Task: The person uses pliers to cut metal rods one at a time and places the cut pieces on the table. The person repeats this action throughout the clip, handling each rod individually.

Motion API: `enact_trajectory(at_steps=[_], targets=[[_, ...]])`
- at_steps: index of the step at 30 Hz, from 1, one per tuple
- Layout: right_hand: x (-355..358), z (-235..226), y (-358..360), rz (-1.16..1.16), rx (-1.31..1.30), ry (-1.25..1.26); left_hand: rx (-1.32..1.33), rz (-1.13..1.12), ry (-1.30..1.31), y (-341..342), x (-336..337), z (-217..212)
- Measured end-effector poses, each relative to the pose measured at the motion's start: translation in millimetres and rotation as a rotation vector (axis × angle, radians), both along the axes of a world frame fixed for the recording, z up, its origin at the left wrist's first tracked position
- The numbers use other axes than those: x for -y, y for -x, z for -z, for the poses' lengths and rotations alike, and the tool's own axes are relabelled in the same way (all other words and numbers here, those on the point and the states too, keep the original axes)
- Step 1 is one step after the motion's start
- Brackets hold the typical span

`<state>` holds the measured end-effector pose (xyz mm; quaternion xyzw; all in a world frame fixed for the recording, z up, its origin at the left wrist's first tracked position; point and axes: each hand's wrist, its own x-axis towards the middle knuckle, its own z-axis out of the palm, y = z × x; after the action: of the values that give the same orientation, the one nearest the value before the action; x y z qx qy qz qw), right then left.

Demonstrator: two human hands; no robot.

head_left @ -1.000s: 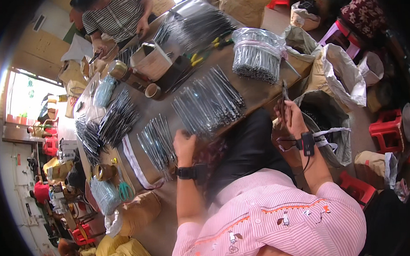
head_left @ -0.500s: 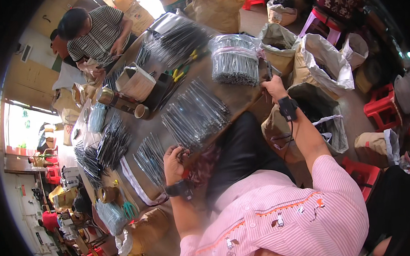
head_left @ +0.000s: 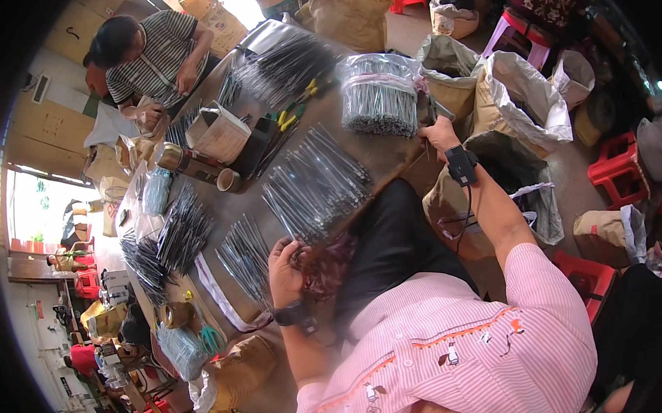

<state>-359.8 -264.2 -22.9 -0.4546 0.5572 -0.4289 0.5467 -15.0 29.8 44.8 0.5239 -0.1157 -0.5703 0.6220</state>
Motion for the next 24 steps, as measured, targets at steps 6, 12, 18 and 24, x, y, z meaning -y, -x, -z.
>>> enact_trajectory(at_steps=[6, 12, 18, 24], targets=[[-2, -14, 26, 0.025, -0.011, 0.053, 0.031, -0.019, -0.006, 0, -17, -8], [-13, -28, 38, 0.01, 0.173, -0.107, -0.013, -0.091, -0.058, -2, -35, -3], [-10, -33, 39, -0.369, 1.091, -0.573, -0.005, -0.042, -0.035, 0, -40, -5], [18, -25, 29, -0.248, 1.155, -0.545, -0.015, 0.004, -0.026, 11, -36, -7]])
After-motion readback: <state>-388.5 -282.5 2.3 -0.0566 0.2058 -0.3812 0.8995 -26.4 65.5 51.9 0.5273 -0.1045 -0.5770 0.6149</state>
